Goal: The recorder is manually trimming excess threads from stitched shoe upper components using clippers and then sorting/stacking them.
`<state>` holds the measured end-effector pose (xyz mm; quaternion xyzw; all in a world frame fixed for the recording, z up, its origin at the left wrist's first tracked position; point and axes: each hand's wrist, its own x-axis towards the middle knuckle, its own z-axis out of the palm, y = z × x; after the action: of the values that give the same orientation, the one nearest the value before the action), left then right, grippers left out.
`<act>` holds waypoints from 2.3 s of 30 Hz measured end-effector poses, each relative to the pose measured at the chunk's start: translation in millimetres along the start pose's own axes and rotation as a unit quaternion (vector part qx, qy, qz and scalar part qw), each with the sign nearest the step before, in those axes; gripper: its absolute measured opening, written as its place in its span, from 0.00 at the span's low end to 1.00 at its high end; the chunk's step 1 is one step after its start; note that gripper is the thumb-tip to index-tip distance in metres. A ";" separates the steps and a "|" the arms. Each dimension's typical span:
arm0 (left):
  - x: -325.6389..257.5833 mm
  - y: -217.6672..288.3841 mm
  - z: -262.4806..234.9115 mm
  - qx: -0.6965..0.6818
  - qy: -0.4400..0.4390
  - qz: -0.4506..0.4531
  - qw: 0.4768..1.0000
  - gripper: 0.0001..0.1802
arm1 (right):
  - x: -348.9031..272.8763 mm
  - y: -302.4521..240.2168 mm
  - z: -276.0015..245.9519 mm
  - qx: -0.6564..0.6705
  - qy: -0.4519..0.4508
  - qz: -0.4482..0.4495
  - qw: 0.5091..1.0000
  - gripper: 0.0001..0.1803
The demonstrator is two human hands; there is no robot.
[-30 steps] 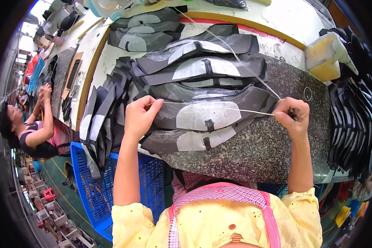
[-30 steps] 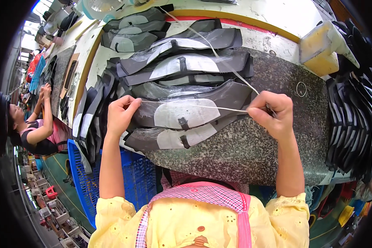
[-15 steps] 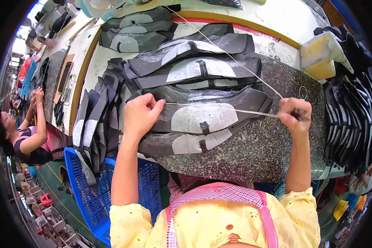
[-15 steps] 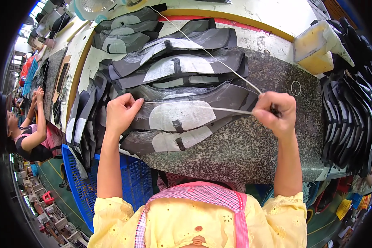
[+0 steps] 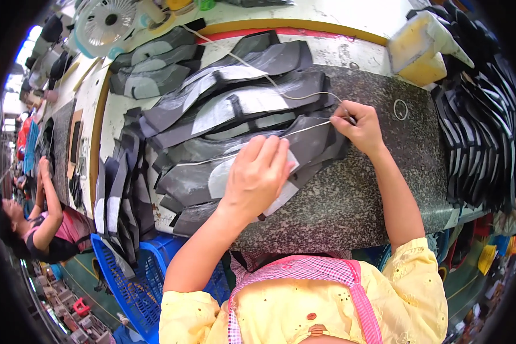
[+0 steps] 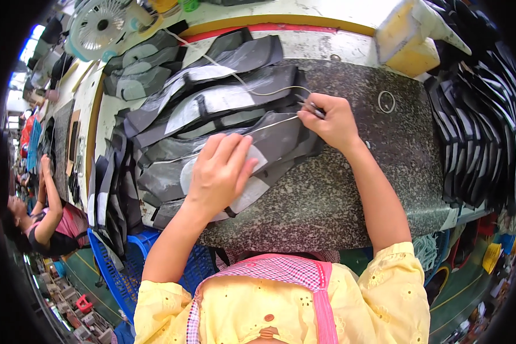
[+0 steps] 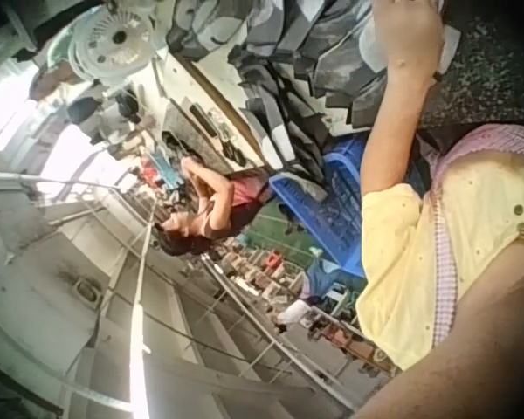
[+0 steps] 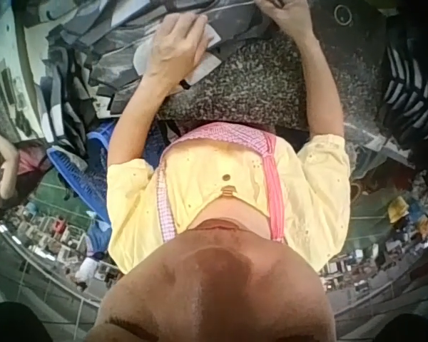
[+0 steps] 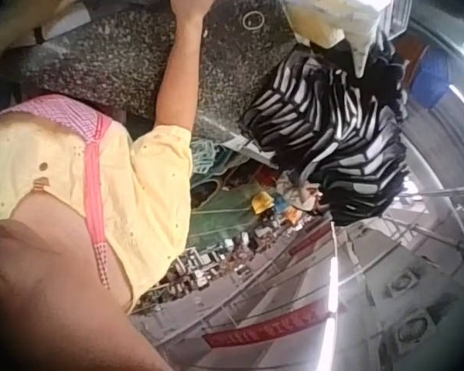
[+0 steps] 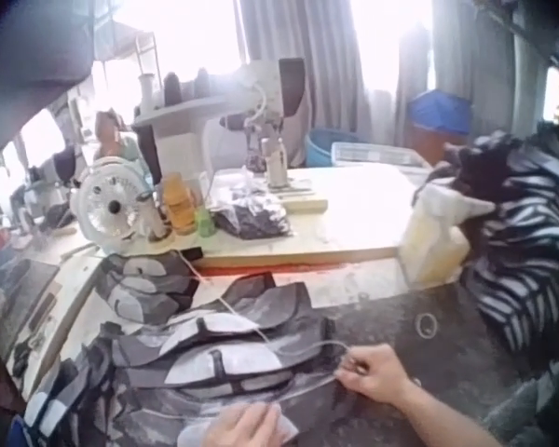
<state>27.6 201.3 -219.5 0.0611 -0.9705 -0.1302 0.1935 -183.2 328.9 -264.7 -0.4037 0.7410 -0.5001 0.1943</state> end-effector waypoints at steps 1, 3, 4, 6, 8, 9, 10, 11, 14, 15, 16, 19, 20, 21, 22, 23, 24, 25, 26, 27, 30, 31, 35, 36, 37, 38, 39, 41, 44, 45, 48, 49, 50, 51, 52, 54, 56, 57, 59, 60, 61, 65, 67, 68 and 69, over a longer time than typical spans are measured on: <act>2.2 1.4 0.8 -0.004 -0.003 0.007 1.000 0.18 | 1.0 -1.6 0.3 -0.024 0.000 -0.015 1.000 0.08; 5.0 3.4 0.2 0.036 -0.029 0.003 0.999 0.20 | 4.7 -2.8 1.8 -0.057 0.001 -0.027 0.998 0.08; 8.7 4.1 2.3 0.034 -0.034 0.009 0.999 0.20 | 5.8 -0.9 3.5 -0.056 0.006 -0.022 0.998 0.08; 17.6 5.9 5.2 0.102 -0.061 0.026 0.993 0.18 | 10.7 2.1 6.4 -0.094 0.006 -0.060 0.994 0.08; 20.1 4.6 9.2 0.126 -0.063 0.041 0.989 0.18 | 15.7 3.5 9.0 -0.100 0.013 -0.071 0.992 0.09; 20.5 4.5 10.4 0.149 -0.063 0.054 0.985 0.18 | 17.5 2.5 10.2 -0.120 0.012 -0.078 0.990 0.09; 21.2 5.4 10.4 0.150 -0.065 0.055 0.985 0.18 | 19.4 1.6 11.5 -0.140 0.011 -0.086 0.986 0.09; 21.9 6.4 11.1 0.157 -0.074 0.047 0.984 0.18 | 21.5 1.6 13.0 -0.139 0.014 -0.084 0.987 0.09; 24.9 9.2 13.7 0.170 -0.087 0.040 0.981 0.17 | 27.3 2.7 17.4 -0.160 0.022 -0.099 0.982 0.09; 26.6 9.6 14.9 0.177 -0.090 0.038 0.979 0.16 | 28.5 6.4 20.3 -0.171 0.031 -0.114 0.978 0.08; 28.9 9.7 16.5 0.177 -0.089 0.042 0.979 0.16 | 29.4 7.9 21.1 -0.183 0.039 -0.128 0.974 0.08; 34.4 12.3 15.7 0.187 -0.137 0.034 0.972 0.15 | 24.6 0.9 15.7 -0.280 0.037 -0.155 0.947 0.08; 39.6 7.9 13.4 0.152 -0.156 0.020 0.976 0.15 | 25.2 0.0 13.9 -0.315 0.056 -0.186 0.929 0.09; 42.1 2.1 10.5 0.121 -0.175 -0.003 0.977 0.14 | 23.4 -6.9 7.0 -0.241 0.092 -0.197 0.946 0.10; 44.2 -3.2 8.4 0.124 -0.172 -0.009 0.977 0.14 | 22.8 -17.3 -1.9 -0.160 0.162 -0.240 0.944 0.12; 45.9 -6.5 6.8 0.076 -0.129 -0.047 0.988 0.14 | 14.0 -27.2 -15.8 -0.115 0.205 -0.215 0.948 0.13; 48.6 -6.2 4.6 0.027 -0.084 -0.082 0.993 0.13 | 2.2 -36.2 -26.0 -0.069 0.249 -0.189 0.947 0.14; 47.5 -6.4 8.9 0.045 -0.064 -0.092 0.993 0.12 | -9.4 -39.5 -22.3 -0.071 0.249 -0.192 0.947 0.14; 48.9 -6.4 16.8 0.039 -0.062 -0.085 0.994 0.12 | -24.1 -38.8 -19.1 -0.095 0.178 -0.158 0.967 0.16; 46.6 -7.2 21.6 0.061 -0.064 -0.085 0.992 0.10 | -36.8 -39.4 -11.9 -0.113 0.103 -0.125 0.980 0.19; 49.3 -7.3 20.7 0.064 -0.075 -0.104 0.990 0.10 | -49.4 -38.5 3.8 -0.133 0.005 0.031 0.991 0.21; 48.6 -6.4 19.3 0.024 -0.070 -0.104 0.992 0.10 | -52.2 -36.3 5.6 -0.094 0.005 0.046 0.995 0.19; 48.1 -2.8 8.0 -0.106 -0.082 -0.137 0.981 0.08 | -60.1 -17.2 12.1 -0.007 0.051 0.084 0.995 0.16; 46.9 -1.9 4.5 -0.154 -0.098 -0.164 0.969 0.08 | -60.2 -18.2 11.3 -0.007 0.052 0.082 0.995 0.16; 47.6 -1.9 0.2 -0.175 -0.086 -0.158 0.968 0.08 | -60.1 -18.9 10.3 0.001 0.055 0.082 0.995 0.16; 46.7 -2.8 -0.5 -0.176 -0.087 -0.156 0.968 0.08 | -61.7 -19.3 9.5 0.009 0.059 0.085 0.995 0.16; 45.6 -3.7 -0.5 -0.162 -0.073 -0.129 0.976 0.07 | -62.9 -17.9 10.7 0.008 0.063 0.087 0.994 0.16; 44.0 -2.6 0.5 -0.113 -0.039 -0.066 0.991 0.06 | -61.2 -12.9 15.5 0.080 0.069 0.077 0.991 0.15; 42.3 -1.6 5.0 -0.146 -0.006 -0.052 0.988 0.05 | -62.8 -14.9 12.4 0.086 0.059 0.085 0.991 0.15; 42.2 -0.8 4.9 -0.147 -0.009 -0.051 0.988 0.05 | -62.9 -14.1 12.9 0.086 0.060 0.087 0.991 0.15; 42.8 -0.3 3.6 -0.168 -0.048 -0.096 0.980 0.06 | -58.8 -13.4 17.3 0.098 0.071 0.082 0.989 0.15; 43.5 -0.3 3.8 -0.168 -0.049 -0.095 0.980 0.06 | -58.5 -15.1 18.8 0.101 0.075 0.070 0.990 0.15; 44.2 -0.5 3.6 -0.158 -0.051 -0.088 0.982 0.07 | -58.1 -16.5 19.6 0.104 0.078 0.058 0.990 0.14; 44.9 -0.7 3.2 -0.148 -0.054 -0.081 0.984 0.08 | -58.0 -16.4 20.0 0.104 0.078 0.057 0.990 0.14; 45.5 -0.8 2.6 -0.148 -0.053 -0.080 0.984 0.08 | -57.8 -15.9 20.5 0.117 0.080 0.055 0.988 0.14; 45.3 -1.5 1.5 -0.164 -0.081 -0.138 0.973 0.09 | -58.1 -15.8 20.0 0.131 0.080 0.052 0.987 0.14; 45.7 -3.3 3.1 -0.172 -0.087 -0.153 0.969 0.09 | -59.8 -16.2 15.9 0.129 0.036 0.067 0.989 0.12; 46.0 -3.9 3.4 -0.181 -0.095 -0.168 0.964 0.09 | -59.5 -16.2 16.3 0.129 0.036 0.066 0.989 0.12; 47.2 -3.3 2.2 -0.176 -0.100 -0.172 0.964 0.09 | -59.2 -15.5 18.0 0.141 0.036 0.067 0.987 0.12; 47.9 -2.5 1.6 -0.173 -0.107 -0.175 0.963 0.09 | -58.5 -15.2 19.8 0.141 0.037 0.067 0.987 0.12; 48.5 -1.3 0.8 -0.172 -0.107 -0.173 0.964 0.09 | -57.3 -14.8 22.6 0.142 0.061 0.059 0.986 0.13; 47.8 2.0 1.5 -0.161 -0.124 -0.153 0.967 0.11 | -53.3 -13.1 27.8 0.114 0.084 0.060 0.988 0.11; 45.4 2.1 0.7 -0.151 -0.116 -0.128 0.973 0.11 | -51.9 -9.6 20.2 0.123 0.125 0.065 0.982 0.10; 43.7 2.3 -0.7 -0.132 -0.119 -0.102 0.979 0.10 | -50.9 -5.9 13.9 0.132 0.167 0.070 0.975 0.08; 41.5 2.9 -1.3 -0.114 -0.123 -0.077 0.983 0.10 | -48.3 -1.3 4.8 0.173 0.196 0.037 0.964 0.06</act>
<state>-10.2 196.8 -202.7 0.0967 -0.9582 -0.2609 0.0674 -150.4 364.2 -271.1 -0.2297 0.6814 -0.6826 0.1306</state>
